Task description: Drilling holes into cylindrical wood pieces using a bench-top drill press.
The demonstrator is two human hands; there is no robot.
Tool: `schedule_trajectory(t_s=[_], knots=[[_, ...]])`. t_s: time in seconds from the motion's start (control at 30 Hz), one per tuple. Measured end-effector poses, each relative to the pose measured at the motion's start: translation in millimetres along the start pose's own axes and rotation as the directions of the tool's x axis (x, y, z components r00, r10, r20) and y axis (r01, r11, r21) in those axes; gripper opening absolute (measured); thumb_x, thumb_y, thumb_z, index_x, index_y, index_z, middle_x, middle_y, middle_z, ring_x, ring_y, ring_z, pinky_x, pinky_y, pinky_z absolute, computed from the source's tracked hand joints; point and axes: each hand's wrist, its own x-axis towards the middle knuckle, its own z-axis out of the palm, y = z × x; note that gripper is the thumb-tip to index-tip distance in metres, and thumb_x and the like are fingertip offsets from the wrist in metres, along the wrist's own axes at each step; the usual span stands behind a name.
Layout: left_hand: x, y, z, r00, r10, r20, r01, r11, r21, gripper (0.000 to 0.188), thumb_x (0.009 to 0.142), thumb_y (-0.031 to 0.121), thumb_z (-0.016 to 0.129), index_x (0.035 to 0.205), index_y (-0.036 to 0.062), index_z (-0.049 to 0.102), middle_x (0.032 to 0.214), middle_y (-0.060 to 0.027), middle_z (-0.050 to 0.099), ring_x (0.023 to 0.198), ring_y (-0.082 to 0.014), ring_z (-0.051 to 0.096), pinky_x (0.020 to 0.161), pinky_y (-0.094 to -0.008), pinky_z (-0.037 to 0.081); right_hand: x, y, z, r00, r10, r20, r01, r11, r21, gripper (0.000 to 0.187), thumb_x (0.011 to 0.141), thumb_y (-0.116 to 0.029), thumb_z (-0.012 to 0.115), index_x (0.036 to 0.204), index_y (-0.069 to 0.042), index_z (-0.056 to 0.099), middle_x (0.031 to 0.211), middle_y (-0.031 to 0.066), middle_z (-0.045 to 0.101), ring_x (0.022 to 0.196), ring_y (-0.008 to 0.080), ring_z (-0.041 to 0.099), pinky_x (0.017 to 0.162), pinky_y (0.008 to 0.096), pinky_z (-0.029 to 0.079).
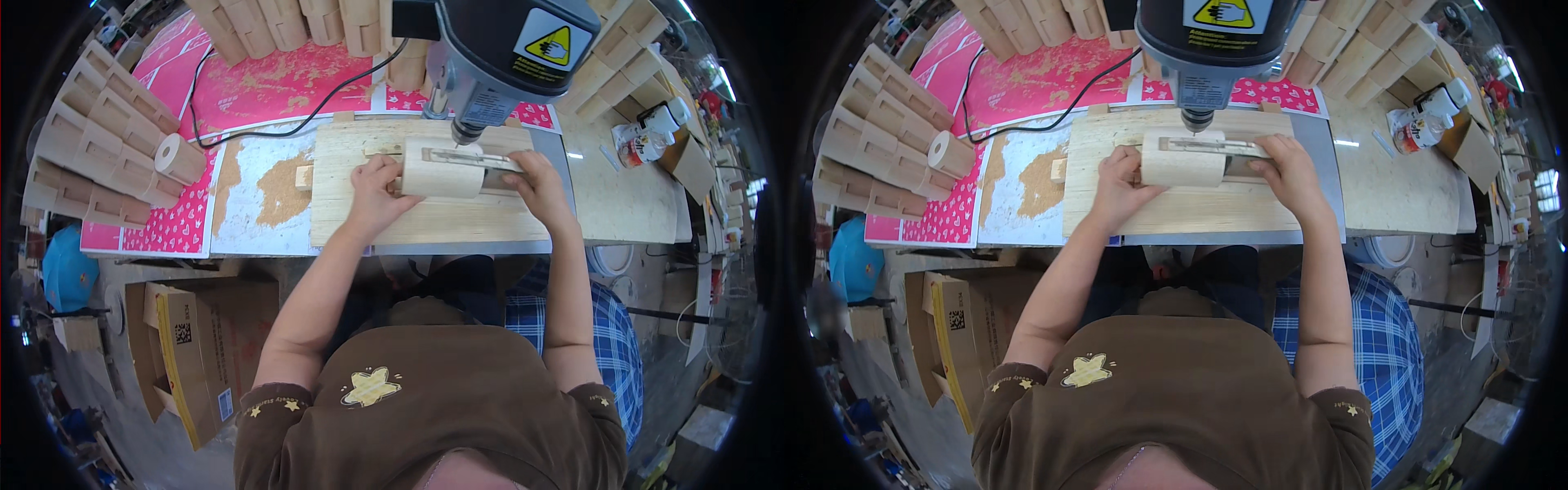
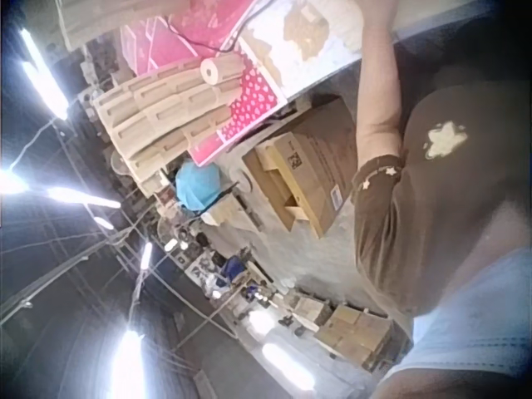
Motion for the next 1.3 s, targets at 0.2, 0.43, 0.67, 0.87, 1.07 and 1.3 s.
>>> schedule_trajectory(t_s=[0.2, 0.43, 0.67, 0.87, 1.07, 1.3], knots=[[-17, -27, -109, 0.992, -0.102, 0.071, 0.118, 0.951, -0.286, 0.029, 0.058, 0.006, 0.079, 0.083, 0.0041, 0.065, 0.068, 0.0024, 0.048, 0.063, -0.0085, 0.046, 0.056, -0.0225, 0.037, -18, -9, 8, 0.999, -0.017, -0.039, 0.018, 1.000, 0.014, 0.028, 0.073, -0.006, 0.066, 0.099, -0.001, 0.058, 0.088, 0.0154, 0.058, 0.088, 0.0360, 0.053, 0.077, 0.0417, 0.042], [-2, -25, -245, 0.842, -0.539, -0.025, 0.518, 0.821, -0.240, 0.026, 0.062, 0.012, 0.079, 0.081, -0.0013, 0.067, 0.064, 0.0067, 0.049, 0.057, -0.0029, 0.042, 0.052, -0.0184, 0.035, -38, -29, 14, 0.996, -0.045, -0.076, 0.043, 0.999, -0.029, 0.028, 0.072, -0.008, 0.067, 0.099, -0.002, 0.058, 0.091, 0.0160, 0.057, 0.087, 0.0362, 0.051, 0.078, 0.0426, 0.039], [49, -5, -329, 0.871, -0.426, -0.244, 0.491, 0.737, 0.464, 0.038, 0.061, 0.020, 0.076, 0.089, -0.0037, 0.067, 0.070, -0.0117, 0.063, 0.074, -0.0178, 0.067, 0.064, -0.0303, 0.052, -42, -49, 20, 0.998, -0.028, -0.053, 0.027, 1.000, -0.015, 0.032, 0.066, -0.007, 0.072, 0.094, -0.003, 0.058, 0.088, 0.0134, 0.055, 0.087, 0.0330, 0.051, 0.076, 0.0399, 0.040], [94, -52, -358, 0.882, -0.360, -0.305, 0.417, 0.293, 0.861, 0.038, 0.063, 0.025, 0.073, 0.096, 0.0065, 0.068, 0.096, -0.0135, 0.066, 0.091, -0.0294, 0.063, 0.076, -0.0418, 0.050, -41, -49, 23, 0.997, -0.026, -0.079, 0.025, 1.000, -0.010, 0.035, 0.062, -0.005, 0.073, 0.093, -0.003, 0.058, 0.087, 0.0131, 0.056, 0.085, 0.0328, 0.051, 0.075, 0.0400, 0.040], [95, -111, -340, 0.810, -0.429, -0.400, 0.529, 0.241, 0.814, 0.024, 0.072, 0.013, 0.064, 0.096, 0.0079, 0.067, 0.100, -0.0145, 0.066, 0.097, -0.0296, 0.063, 0.080, -0.0406, 0.052, -43, -52, 25, 0.994, -0.023, -0.107, 0.021, 1.000, -0.021, 0.034, 0.062, -0.005, 0.072, 0.093, -0.002, 0.058, 0.086, 0.0131, 0.056, 0.084, 0.0329, 0.051, 0.074, 0.0403, 0.040], [100, -118, -331, 0.783, -0.411, -0.467, 0.581, 0.214, 0.786, 0.025, 0.086, 0.015, 0.048, 0.100, 0.0034, 0.065, 0.104, -0.0183, 0.064, 0.099, -0.0322, 0.062, 0.080, -0.0439, 0.051, -44, -53, 23, 0.992, -0.033, -0.125, 0.029, 0.999, -0.037, 0.033, 0.063, -0.008, 0.073, 0.092, -0.003, 0.059, 0.085, 0.0126, 0.056, 0.083, 0.0326, 0.051, 0.073, 0.0402, 0.040]])
